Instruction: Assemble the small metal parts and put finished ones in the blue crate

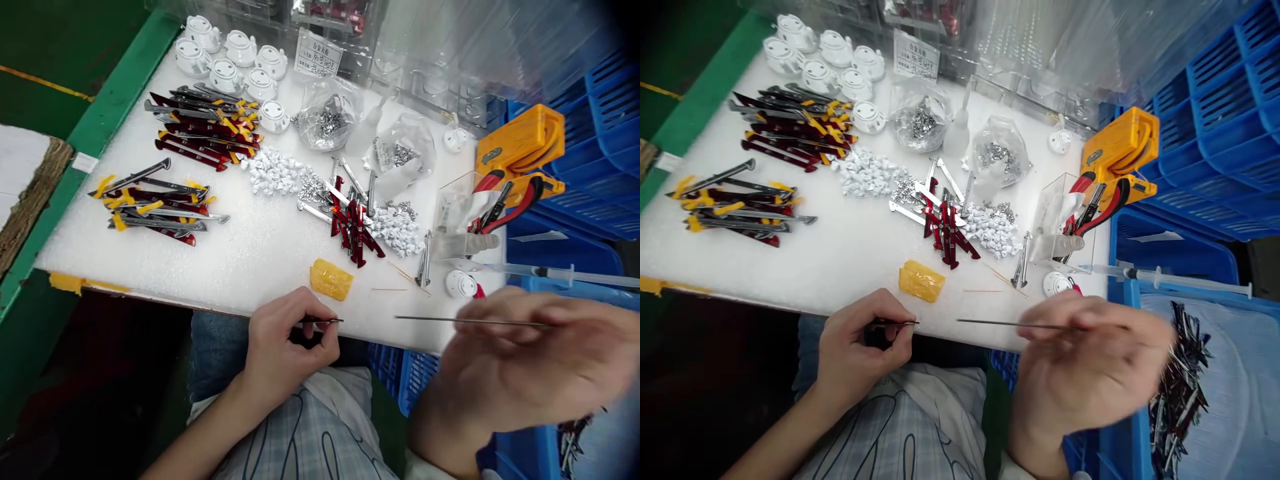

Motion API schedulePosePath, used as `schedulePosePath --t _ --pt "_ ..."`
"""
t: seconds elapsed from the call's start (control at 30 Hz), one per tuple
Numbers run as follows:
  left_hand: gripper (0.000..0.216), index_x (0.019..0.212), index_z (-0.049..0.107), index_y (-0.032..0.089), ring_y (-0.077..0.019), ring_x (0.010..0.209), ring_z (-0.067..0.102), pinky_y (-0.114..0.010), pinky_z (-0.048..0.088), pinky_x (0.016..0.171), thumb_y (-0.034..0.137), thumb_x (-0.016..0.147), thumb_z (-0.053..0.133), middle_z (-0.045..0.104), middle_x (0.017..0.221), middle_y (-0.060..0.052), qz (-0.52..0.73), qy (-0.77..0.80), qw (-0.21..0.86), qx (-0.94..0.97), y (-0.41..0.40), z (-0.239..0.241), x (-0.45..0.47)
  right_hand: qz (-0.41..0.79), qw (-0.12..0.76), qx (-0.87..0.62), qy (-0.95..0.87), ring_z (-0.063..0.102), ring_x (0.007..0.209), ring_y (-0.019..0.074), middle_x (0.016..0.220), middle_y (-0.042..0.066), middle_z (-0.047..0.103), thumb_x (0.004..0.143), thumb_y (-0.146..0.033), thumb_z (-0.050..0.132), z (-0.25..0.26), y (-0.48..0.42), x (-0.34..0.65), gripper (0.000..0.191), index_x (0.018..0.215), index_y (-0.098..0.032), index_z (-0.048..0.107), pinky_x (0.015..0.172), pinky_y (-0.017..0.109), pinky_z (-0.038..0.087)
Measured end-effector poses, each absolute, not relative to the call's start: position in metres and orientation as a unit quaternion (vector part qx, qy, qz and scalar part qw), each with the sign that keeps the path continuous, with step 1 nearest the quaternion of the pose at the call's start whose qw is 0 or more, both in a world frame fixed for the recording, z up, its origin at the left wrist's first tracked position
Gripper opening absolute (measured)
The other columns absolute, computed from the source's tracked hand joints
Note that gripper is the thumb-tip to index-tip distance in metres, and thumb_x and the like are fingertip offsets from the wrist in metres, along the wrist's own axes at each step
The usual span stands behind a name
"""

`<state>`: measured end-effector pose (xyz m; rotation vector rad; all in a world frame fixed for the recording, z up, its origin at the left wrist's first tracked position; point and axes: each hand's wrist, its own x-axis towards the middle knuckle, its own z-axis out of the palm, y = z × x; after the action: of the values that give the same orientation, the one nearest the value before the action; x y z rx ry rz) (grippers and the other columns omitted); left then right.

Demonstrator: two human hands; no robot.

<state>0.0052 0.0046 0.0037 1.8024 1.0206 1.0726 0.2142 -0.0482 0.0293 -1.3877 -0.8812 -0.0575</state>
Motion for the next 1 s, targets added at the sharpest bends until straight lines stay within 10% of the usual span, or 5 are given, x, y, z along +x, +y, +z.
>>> schedulePosePath --t 1.0 --pt "0.020 0.076 0.066 0.022 -0.0080 0.047 0.057 -0.018 0.044 0.048 0.004 0.081 0.060 0.068 0.062 0.007 0.438 0.392 0.390 0.709 0.006 0.003 0.004 0.100 0.705 -0.570 -0.410 0.051 0.042 0.0128 0.062 -0.008 0.058 0.112 -0.039 0.078 0.014 -0.035 0.167 0.029 0.092 -0.023 0.065 0.039 0.024 0.042"
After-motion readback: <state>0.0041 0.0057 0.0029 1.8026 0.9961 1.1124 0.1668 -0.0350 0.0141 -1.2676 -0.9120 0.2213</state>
